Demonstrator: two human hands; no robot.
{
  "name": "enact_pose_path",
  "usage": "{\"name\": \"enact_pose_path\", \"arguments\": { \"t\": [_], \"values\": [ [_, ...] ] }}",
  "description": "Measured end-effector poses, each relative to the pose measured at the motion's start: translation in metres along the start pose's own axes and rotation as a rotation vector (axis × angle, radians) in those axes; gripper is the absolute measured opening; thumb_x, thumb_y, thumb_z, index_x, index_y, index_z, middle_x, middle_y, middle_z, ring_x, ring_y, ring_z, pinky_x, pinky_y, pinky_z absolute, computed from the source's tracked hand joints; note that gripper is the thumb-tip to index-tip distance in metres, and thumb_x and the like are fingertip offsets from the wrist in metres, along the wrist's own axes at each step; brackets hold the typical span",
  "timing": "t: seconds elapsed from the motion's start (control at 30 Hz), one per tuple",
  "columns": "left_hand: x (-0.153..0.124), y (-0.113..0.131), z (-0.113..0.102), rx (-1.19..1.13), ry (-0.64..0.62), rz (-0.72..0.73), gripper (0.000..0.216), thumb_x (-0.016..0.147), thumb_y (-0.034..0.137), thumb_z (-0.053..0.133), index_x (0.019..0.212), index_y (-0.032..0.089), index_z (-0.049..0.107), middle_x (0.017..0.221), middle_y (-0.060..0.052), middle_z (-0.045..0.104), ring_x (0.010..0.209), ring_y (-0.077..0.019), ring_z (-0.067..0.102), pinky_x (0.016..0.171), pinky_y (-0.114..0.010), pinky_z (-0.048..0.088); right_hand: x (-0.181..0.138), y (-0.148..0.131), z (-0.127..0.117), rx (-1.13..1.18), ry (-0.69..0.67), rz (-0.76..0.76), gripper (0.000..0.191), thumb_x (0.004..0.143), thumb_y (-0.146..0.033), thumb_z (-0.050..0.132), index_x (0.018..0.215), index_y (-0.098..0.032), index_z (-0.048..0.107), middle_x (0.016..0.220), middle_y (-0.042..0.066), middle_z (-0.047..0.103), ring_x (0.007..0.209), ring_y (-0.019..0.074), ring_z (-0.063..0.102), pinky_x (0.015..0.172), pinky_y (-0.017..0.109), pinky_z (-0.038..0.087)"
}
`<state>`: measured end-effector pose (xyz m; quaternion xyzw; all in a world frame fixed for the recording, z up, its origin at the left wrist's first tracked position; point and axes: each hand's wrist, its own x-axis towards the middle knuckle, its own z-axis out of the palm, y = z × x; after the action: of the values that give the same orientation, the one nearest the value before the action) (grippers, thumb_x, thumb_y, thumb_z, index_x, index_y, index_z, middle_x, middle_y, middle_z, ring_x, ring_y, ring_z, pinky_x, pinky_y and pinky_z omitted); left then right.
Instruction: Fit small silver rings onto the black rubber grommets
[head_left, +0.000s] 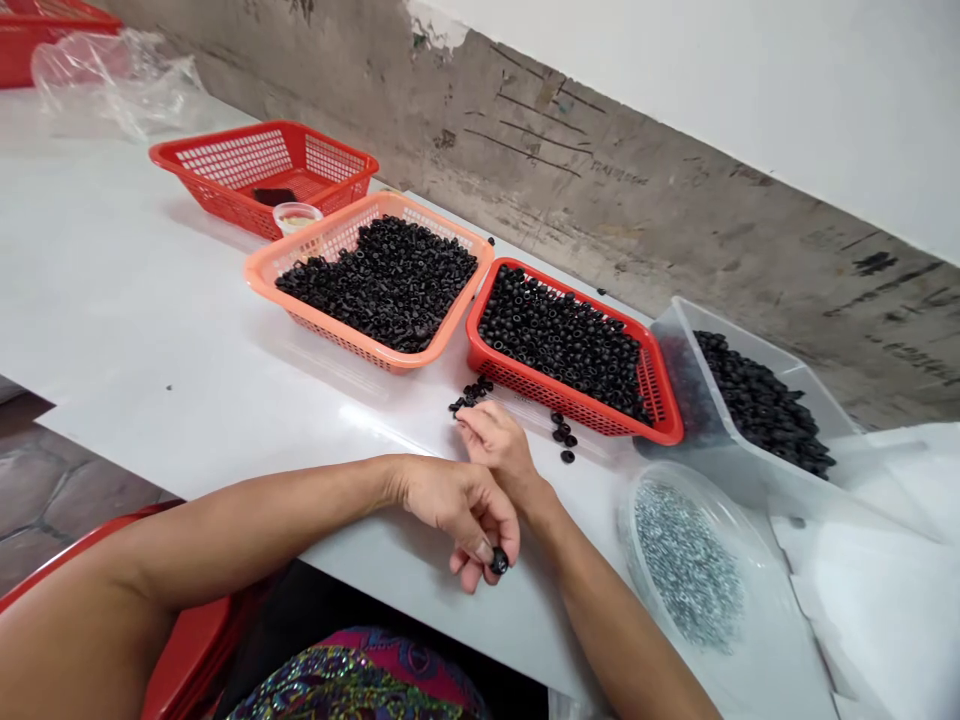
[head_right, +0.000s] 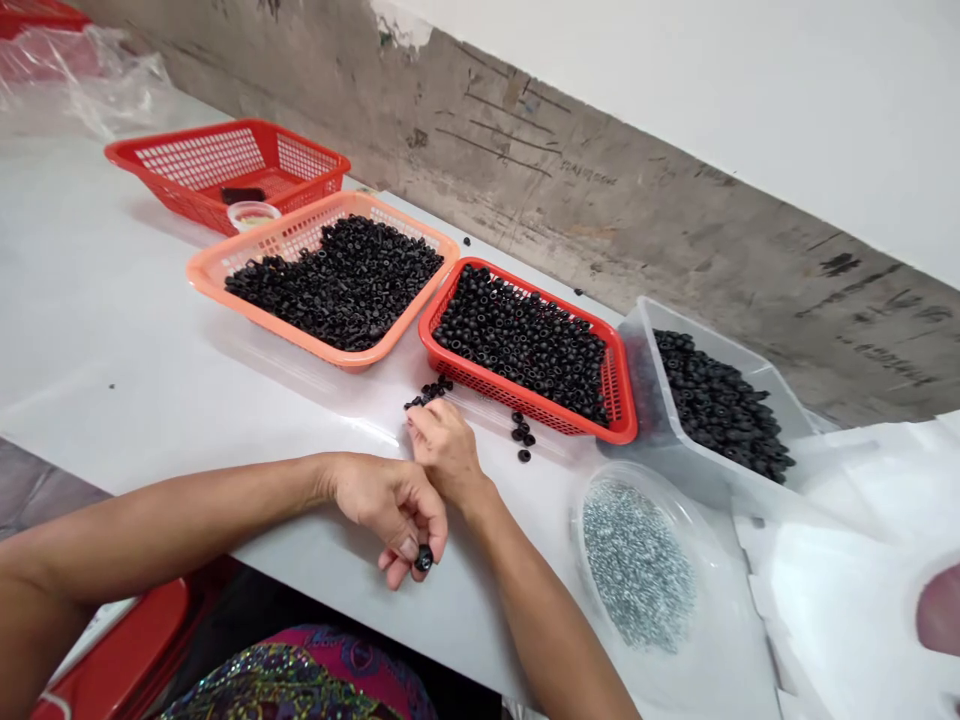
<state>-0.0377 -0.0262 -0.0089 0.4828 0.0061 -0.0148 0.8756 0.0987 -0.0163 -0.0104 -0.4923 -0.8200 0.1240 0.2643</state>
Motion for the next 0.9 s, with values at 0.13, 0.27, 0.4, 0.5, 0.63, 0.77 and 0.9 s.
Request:
{"name": "enact_pose_path", "arguments": {
  "t": [0.13, 0.27, 0.4, 0.5, 0.63, 0.77, 0.9],
  "values": [
    [-0.002, 0.005, 0.000, -0.052, 0.179, 0.098, 0.024, 0.070, 0.023, 0.076, 0.088, 0.010, 0.066, 0.079, -0.006, 0.069, 0.065, -0.0152, 0.069, 0.056, -0.023, 0.052, -0.022, 0.007, -0.031, 0.456, 0.113, 0.379, 0.010, 0.080, -0.027, 0.059, 0.082, -0.019, 0.065, 0.074, 0.002, 0.062, 0.066, 0.0146, 0.055, 0.061, 0.028, 0.045],
    [0.001, 0.004, -0.007, -0.114, 0.454, 0.204, 0.026, 0.069, 0.023, 0.077, 0.087, 0.009, 0.066, 0.079, -0.008, 0.069, 0.065, -0.0163, 0.069, 0.056, -0.024, 0.051, -0.044, 0.010, -0.043, 0.848, 0.146, 0.693, 0.018, 0.072, -0.034, 0.069, 0.074, -0.017, 0.063, 0.054, -0.004, 0.051, 0.046, 0.0082, 0.040, 0.045, 0.023, 0.030],
    [0.002, 0.004, -0.015, -0.193, 0.590, 0.252, 0.028, 0.068, 0.020, 0.077, 0.090, 0.008, 0.065, 0.080, -0.010, 0.070, 0.065, -0.0165, 0.068, 0.057, -0.026, 0.049, -0.052, 0.009, -0.041, 1.093, 0.180, 0.782, 0.024, 0.064, -0.031, 0.075, 0.082, -0.016, 0.068, 0.062, 0.000, 0.061, 0.052, 0.0100, 0.050, 0.047, 0.023, 0.035],
    [0.002, 0.006, -0.017, -0.208, 0.643, 0.266, 0.027, 0.068, 0.016, 0.076, 0.091, 0.007, 0.065, 0.080, -0.010, 0.070, 0.064, -0.0158, 0.067, 0.058, -0.027, 0.049, -0.054, 0.008, -0.042, 1.109, 0.181, 0.761, 0.025, 0.065, -0.029, 0.075, 0.086, -0.017, 0.071, 0.064, 0.001, 0.064, 0.056, 0.0112, 0.053, 0.050, 0.024, 0.039],
    [0.002, 0.007, -0.016, -0.212, 0.704, 0.261, 0.025, 0.067, 0.012, 0.074, 0.090, 0.008, 0.065, 0.079, -0.008, 0.069, 0.063, -0.0141, 0.066, 0.059, -0.026, 0.048, -0.059, 0.006, -0.043, 1.054, 0.207, 0.688, 0.016, 0.070, -0.026, 0.073, 0.085, -0.020, 0.073, 0.061, -0.002, 0.062, 0.053, 0.0096, 0.050, 0.051, 0.025, 0.040],
    [0.004, 0.006, -0.015, -0.182, 0.753, 0.259, 0.026, 0.067, 0.012, 0.073, 0.090, 0.008, 0.064, 0.077, -0.007, 0.069, 0.059, -0.0124, 0.064, 0.057, -0.026, 0.047, -0.063, 0.000, -0.042, 0.971, 0.227, 0.649, 0.014, 0.074, -0.025, 0.070, 0.088, -0.021, 0.072, 0.063, -0.002, 0.061, 0.053, 0.0094, 0.050, 0.053, 0.025, 0.042],
    [0.005, 0.005, -0.014, -0.129, 0.778, 0.258, 0.026, 0.067, 0.013, 0.073, 0.090, 0.008, 0.063, 0.072, -0.005, 0.067, 0.057, -0.0112, 0.062, 0.057, -0.025, 0.046, -0.066, -0.004, -0.041, 0.826, 0.225, 0.648, 0.013, 0.077, -0.027, 0.068, 0.089, -0.021, 0.070, 0.063, -0.003, 0.061, 0.054, 0.0098, 0.051, 0.054, 0.025, 0.043]
  ]
}}
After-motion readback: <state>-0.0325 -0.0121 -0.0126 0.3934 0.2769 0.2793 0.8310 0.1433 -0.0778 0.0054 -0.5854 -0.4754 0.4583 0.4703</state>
